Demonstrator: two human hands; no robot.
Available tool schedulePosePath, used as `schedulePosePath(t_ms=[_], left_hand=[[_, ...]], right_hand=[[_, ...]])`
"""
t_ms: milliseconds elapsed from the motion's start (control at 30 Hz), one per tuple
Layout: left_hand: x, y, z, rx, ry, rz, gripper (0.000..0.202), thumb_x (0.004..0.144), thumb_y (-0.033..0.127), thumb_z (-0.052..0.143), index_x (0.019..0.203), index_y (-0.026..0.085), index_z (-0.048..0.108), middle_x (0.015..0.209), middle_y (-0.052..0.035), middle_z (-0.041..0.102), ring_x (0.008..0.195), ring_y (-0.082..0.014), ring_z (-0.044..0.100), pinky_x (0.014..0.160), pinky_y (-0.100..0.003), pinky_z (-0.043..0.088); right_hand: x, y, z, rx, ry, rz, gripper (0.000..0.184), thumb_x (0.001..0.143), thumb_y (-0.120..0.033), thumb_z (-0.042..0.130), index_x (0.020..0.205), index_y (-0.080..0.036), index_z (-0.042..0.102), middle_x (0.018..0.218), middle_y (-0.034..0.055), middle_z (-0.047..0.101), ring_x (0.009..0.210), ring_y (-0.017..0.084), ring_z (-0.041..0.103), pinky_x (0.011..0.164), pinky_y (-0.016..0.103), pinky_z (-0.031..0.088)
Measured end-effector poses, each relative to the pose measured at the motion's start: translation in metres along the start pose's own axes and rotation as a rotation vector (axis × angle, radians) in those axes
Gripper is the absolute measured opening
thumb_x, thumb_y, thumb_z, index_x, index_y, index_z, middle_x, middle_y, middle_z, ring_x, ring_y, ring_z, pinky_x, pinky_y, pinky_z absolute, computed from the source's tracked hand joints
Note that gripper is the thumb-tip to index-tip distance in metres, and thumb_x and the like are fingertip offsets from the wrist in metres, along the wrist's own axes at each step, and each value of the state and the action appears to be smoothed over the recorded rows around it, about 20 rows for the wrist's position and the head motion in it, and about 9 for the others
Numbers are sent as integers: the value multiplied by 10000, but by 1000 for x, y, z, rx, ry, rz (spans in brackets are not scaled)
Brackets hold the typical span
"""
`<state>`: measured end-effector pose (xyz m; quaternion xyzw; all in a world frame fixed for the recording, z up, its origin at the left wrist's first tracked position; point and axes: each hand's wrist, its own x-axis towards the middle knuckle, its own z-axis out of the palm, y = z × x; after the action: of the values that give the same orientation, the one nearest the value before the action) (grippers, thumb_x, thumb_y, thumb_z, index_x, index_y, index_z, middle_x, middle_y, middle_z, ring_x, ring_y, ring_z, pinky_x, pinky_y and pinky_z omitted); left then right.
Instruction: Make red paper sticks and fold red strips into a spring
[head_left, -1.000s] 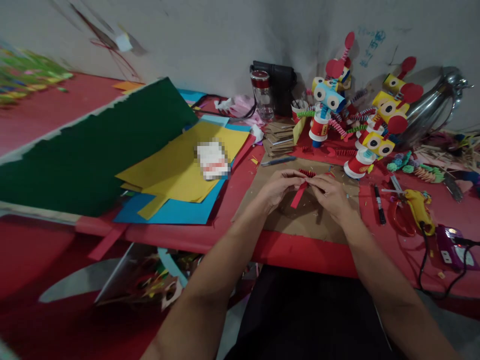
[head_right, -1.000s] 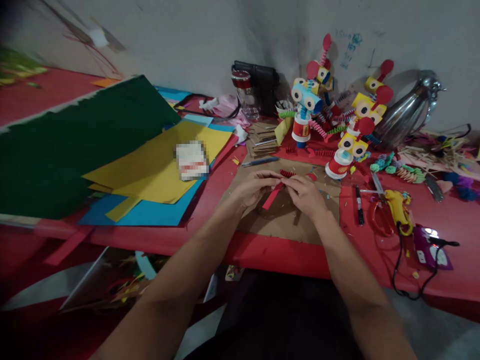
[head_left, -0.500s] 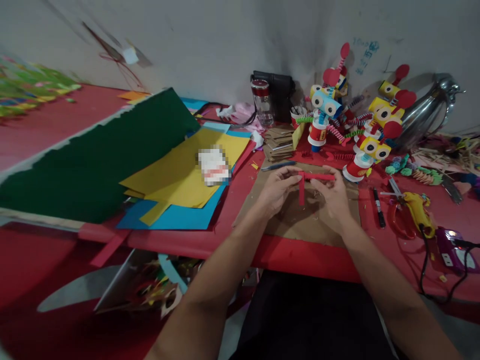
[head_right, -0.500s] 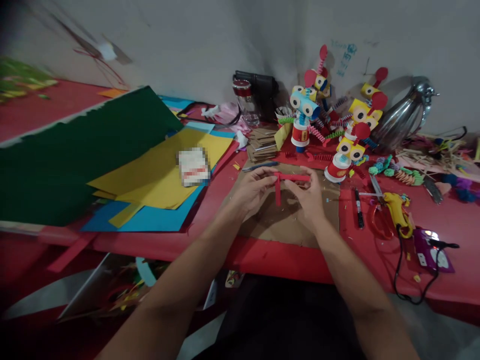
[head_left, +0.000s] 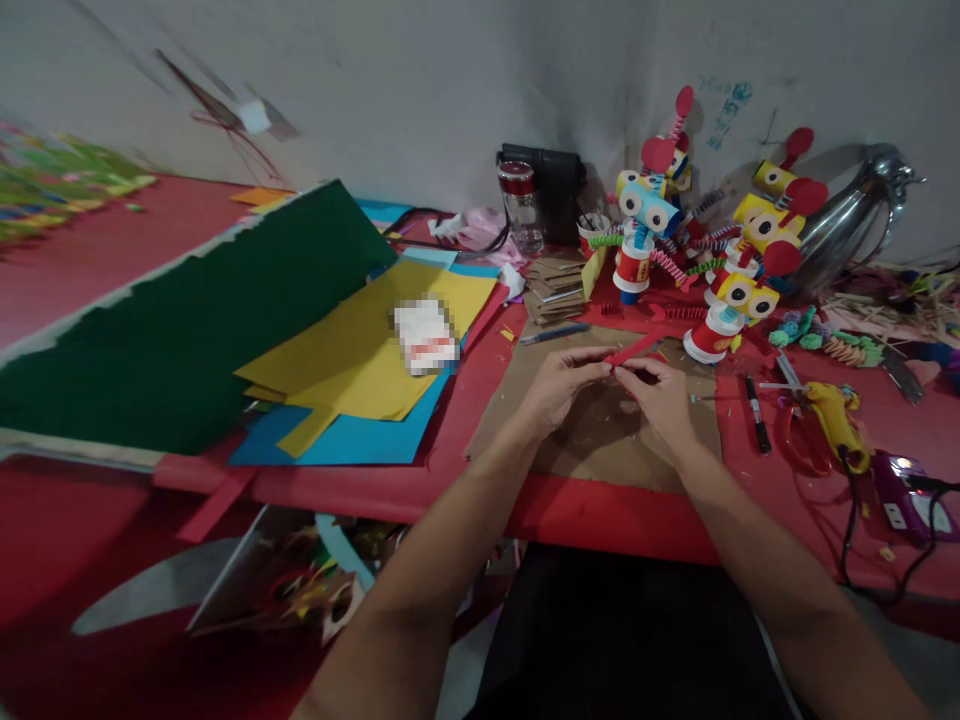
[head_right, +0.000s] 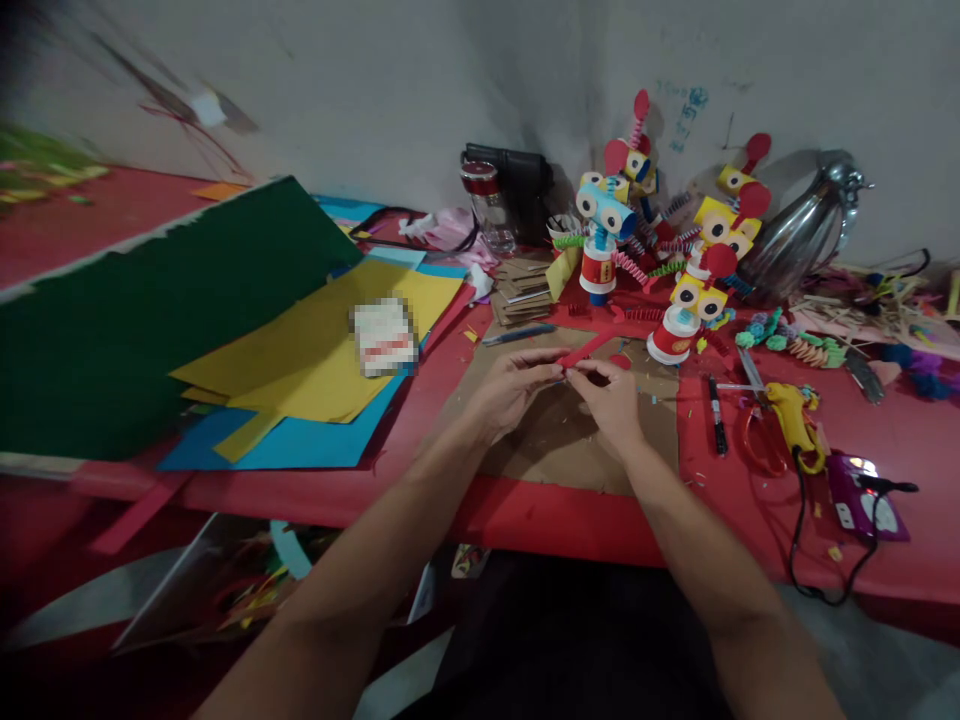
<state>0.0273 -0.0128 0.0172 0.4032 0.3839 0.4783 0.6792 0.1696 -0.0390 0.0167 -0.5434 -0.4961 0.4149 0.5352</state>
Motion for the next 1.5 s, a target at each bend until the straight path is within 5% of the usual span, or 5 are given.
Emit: schedulePosePath(t_ms=[467, 1200, 1500], left_hand=[[3, -6, 0, -78, 27, -46, 329, 461, 223, 854, 759, 157, 731, 756, -27, 706, 693, -123, 633, 749, -286, 516], [2, -2, 2, -116, 30, -106, 239, 492, 180, 821, 701, 123, 720, 724, -50, 720, 670, -135, 662, 744, -272, 540], [3, 0, 2, -129, 29, -121, 216, 493, 163, 802, 688, 124, 718, 697, -35, 704, 652, -114, 638, 751, -272, 526]], right_hand=[[6, 4, -4, -10, -31, -23, 169, 651, -343, 708, 764, -224, 751, 797, 22, 752, 769, 198, 680, 764, 347, 524], [9, 3, -7, 77, -82, 98, 234, 589, -363, 753, 760, -203, 758, 674, 9, 712, 576, 123, 580, 611, 281, 465], [10, 3, -7, 46, -73, 68, 208, 595, -363, 748, 748, -223, 758, 754, 16, 738, 704, 158, 623, 705, 305, 470]])
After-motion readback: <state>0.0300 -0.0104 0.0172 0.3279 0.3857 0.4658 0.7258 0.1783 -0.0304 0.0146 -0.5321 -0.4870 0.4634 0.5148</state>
